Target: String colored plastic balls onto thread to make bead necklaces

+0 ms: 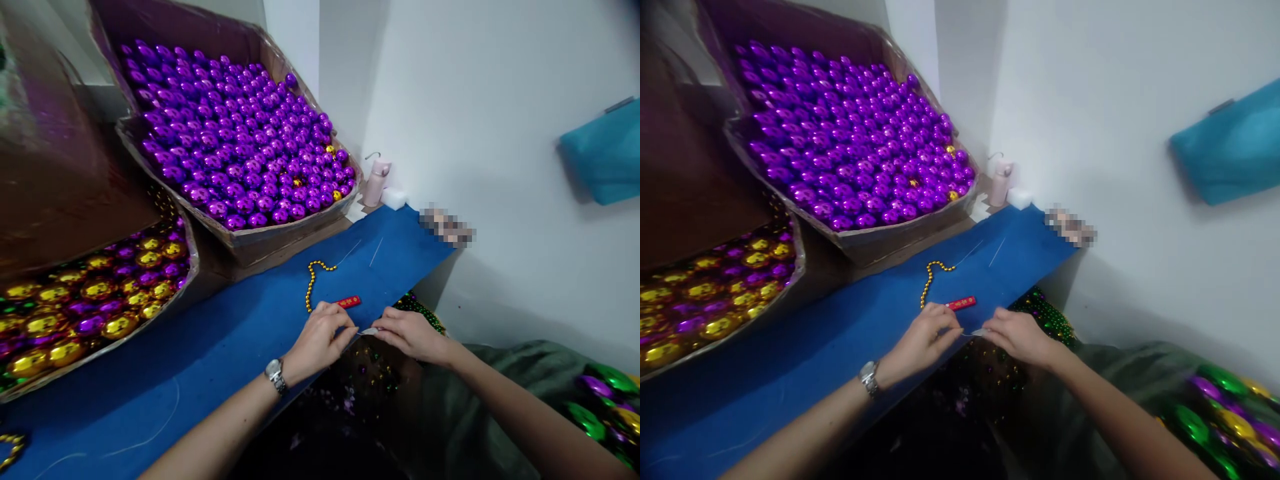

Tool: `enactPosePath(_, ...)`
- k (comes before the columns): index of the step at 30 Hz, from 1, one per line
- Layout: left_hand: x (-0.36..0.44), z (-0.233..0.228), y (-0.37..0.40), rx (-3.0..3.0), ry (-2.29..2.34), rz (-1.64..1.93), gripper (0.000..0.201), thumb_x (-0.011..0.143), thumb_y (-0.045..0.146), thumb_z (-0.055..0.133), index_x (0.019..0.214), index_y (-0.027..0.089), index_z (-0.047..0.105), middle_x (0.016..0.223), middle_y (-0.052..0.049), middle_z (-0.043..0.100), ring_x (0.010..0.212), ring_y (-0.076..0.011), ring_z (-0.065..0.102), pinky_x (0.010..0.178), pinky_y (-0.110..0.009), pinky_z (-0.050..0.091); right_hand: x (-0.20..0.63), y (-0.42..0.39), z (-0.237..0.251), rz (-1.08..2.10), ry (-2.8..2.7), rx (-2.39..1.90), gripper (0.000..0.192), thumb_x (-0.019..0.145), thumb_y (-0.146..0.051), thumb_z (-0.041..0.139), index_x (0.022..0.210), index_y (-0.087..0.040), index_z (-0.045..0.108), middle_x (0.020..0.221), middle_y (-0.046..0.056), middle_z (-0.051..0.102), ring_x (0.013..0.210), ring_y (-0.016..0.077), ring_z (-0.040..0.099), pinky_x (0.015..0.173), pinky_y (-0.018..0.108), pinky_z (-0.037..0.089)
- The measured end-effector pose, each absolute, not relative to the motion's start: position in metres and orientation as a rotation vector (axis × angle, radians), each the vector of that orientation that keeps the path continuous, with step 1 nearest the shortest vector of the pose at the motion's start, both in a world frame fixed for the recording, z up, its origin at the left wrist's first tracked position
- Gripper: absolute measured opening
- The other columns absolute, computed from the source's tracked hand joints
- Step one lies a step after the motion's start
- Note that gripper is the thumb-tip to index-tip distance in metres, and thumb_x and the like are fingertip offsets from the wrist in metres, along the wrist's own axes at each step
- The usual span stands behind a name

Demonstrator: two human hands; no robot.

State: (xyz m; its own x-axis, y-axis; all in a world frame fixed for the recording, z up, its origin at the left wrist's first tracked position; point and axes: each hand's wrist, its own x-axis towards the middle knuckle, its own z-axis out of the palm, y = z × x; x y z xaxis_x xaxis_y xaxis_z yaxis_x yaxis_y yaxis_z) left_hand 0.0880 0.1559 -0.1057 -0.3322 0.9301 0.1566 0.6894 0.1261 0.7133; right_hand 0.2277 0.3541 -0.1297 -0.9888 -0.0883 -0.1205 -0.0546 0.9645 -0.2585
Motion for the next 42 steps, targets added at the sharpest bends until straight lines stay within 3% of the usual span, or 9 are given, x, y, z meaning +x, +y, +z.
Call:
enactPosePath(6,0.073,-0.099,0.147,1.025,1.934,1.385,0.025,0.087,0.036,0.050,0.075,0.017,0.061,0.075,-0.003,0.062,0.072,-0.0166,0.053,0.068,-0.028,0.040,0.201,0.386,-0.138,-0.058,3.063,0.057,0.039,0.096,-0.043,0.035,0.122,-0.022,0.055,0.101,0.010,0.059,0.090,0.0211,0.056,0.071,0.029,0.046)
enactPosePath(11,0.060,-0.093,0.125,0.466,1.592,1.810,0.023,0.080,0.037,0.061,0.072,0.015,0.060,0.061,0.003,0.052,0.057,-0.0094,0.044,0.060,-0.023,0.040,0.158,0.418,-0.144,0.156,3.060,0.054,0.032,0.094,-0.039,0.047,0.121,-0.023,0.053,0.109,0.006,0.059,0.095,0.0186,0.057,0.079,0.034,0.048)
enactPosePath(17,0.060,-0.093,0.094,0.063,1.485,1.943,0.028,0.072,0.039,0.070,0.072,0.013,0.063,0.048,0.009,0.030,0.044,-0.0038,0.018,0.040,-0.017,0.018,0.112,0.438,-0.152,0.402,3.066,0.136,0.026,0.092,-0.028,0.053,0.115,-0.017,0.054,0.115,0.007,0.057,0.097,0.0192,0.058,0.083,0.040,0.049)
enactPosePath(24,0.068,-0.096,0.062,-0.146,1.453,2.013,0.028,0.071,0.040,0.070,0.075,0.013,0.064,0.047,0.011,0.018,0.043,-0.0042,0.010,0.038,-0.018,0.011,0.095,0.434,-0.147,0.348,3.111,-0.017,0.014,0.091,-0.024,0.053,0.100,-0.015,0.060,0.102,0.004,0.061,0.092,0.0171,0.059,0.082,0.038,0.048)
enactPosePath(29,0.073,-0.103,0.048,-0.209,1.459,2.081,0.029,0.071,0.040,0.070,0.078,0.013,0.066,0.045,0.011,0.020,0.041,-0.0035,0.011,0.037,-0.018,0.012,0.100,0.370,-0.126,0.123,3.251,0.042,0.022,0.092,-0.012,0.041,0.100,-0.013,0.061,0.089,0.013,0.065,0.088,0.0249,0.060,0.074,0.038,0.047)
enactPosePath(32,0.078,-0.106,0.045,-0.234,1.506,2.112,0.028,0.071,0.040,0.070,0.078,0.013,0.066,0.044,0.011,0.024,0.040,-0.0027,0.013,0.037,-0.017,0.015,0.118,0.299,-0.109,-0.136,3.306,-0.043,0.026,0.097,-0.024,0.033,0.109,-0.020,0.056,0.102,0.009,0.064,0.091,0.0185,0.060,0.076,0.028,0.048)
enactPosePath(35,0.081,-0.107,0.043,-0.217,1.591,2.138,0.029,0.071,0.040,0.070,0.078,0.012,0.067,0.045,0.009,0.032,0.040,-0.0024,0.019,0.037,-0.017,0.016,0.136,0.235,-0.096,-1.022,3.233,-0.157,0.023,0.097,-0.026,0.036,0.104,-0.023,0.057,0.091,0.004,0.065,0.079,0.0155,0.061,0.067,0.025,0.049)
enactPosePath(37,0.083,-0.109,0.042,-0.202,1.632,2.153,0.030,0.070,0.040,0.071,0.079,0.012,0.067,0.046,0.008,0.034,0.040,-0.0026,0.020,0.037,-0.017,0.016,0.142,0.208,-0.094,-1.378,3.145,-0.194,0.020,0.095,-0.025,0.041,0.100,-0.023,0.059,0.084,0.003,0.064,0.074,0.0157,0.061,0.066,0.026,0.049)
enactPosePath(42,0.085,-0.109,0.039,-0.198,1.647,2.170,0.029,0.069,0.040,0.071,0.079,0.013,0.068,0.048,0.007,0.038,0.041,-0.0032,0.022,0.038,-0.017,0.017,0.140,0.187,-0.103,-1.471,3.144,-0.206,0.017,0.091,-0.023,0.046,0.097,-0.023,0.062,0.078,0.002,0.063,0.071,0.0158,0.060,0.066,0.028,0.047)
